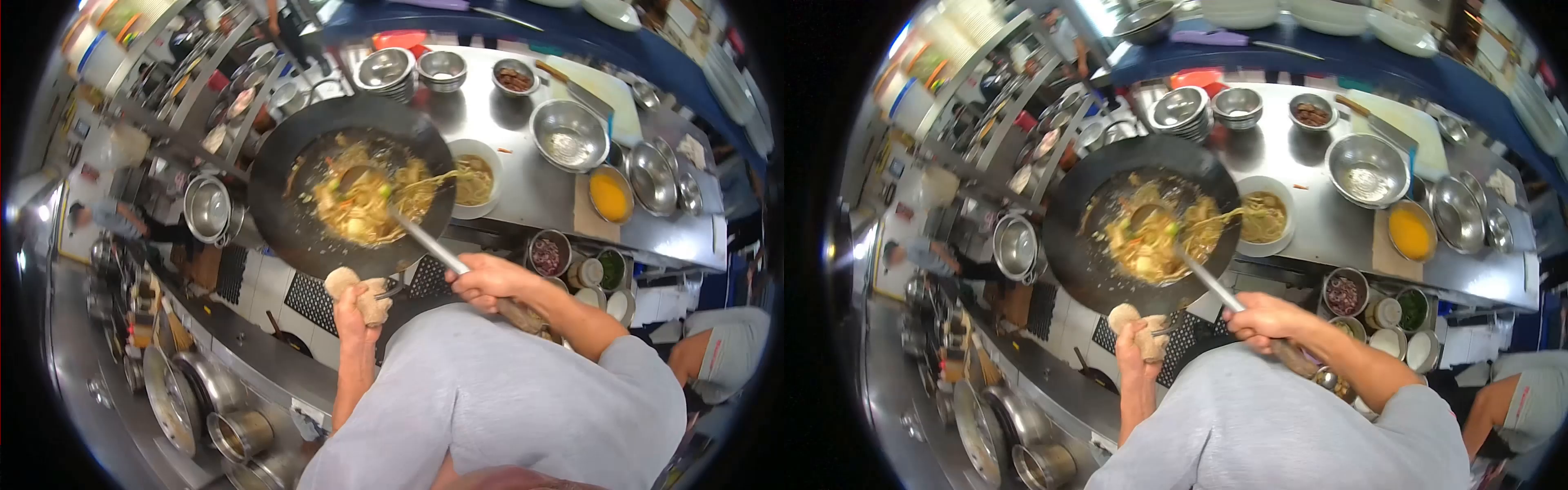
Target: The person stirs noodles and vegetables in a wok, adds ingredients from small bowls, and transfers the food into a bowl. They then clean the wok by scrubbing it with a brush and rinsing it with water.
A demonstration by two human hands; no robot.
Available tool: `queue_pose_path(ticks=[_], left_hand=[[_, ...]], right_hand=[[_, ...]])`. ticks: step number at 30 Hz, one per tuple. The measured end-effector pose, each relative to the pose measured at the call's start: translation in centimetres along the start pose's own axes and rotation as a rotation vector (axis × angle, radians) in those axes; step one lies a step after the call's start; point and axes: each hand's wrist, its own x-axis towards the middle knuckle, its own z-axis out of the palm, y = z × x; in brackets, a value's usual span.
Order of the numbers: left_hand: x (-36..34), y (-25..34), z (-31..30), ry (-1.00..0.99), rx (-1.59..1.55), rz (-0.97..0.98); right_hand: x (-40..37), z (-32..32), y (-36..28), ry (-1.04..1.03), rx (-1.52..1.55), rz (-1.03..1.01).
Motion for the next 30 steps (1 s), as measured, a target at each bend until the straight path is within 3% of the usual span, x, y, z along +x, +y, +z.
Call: queue_pose_path(ticks=[3, 6, 11, 13, 23, 30], left_hand=[[0.0, 0.0, -0.5, 0.022, 0.016, -0.043], [-0.3, 0.1, -0.8, 0.04, -0.001, -0.046], [-0.5, -0.3, -0.9, 0.067, -0.026, -0.007], [-0.7, -0.3, -0.1, 0.089, -0.002, 0.032], [0.9, -0.2, -0.3, 0.053, 0.047, 0.088], [1.3, 0.0, 0.1, 0.045, 0.052, 0.146]], right_hand=[[1.5, -0.4, 1.6, -0.364, 0.655, 0.101], [1.6, 0.1, 1.7, -0.381, 0.704, 0.079], [-0.7, -0.5, 0.3, -0.19, 0.54, 0.024], [-1.5, -1.8, 0.2, -0.214, 0.549, 0.006], [-10.2, -4.4, -2.5, 0.239, 0.268, -0.19], [-9.7, -7.0, -0.8, 0.477, -0.054, -0.186]])
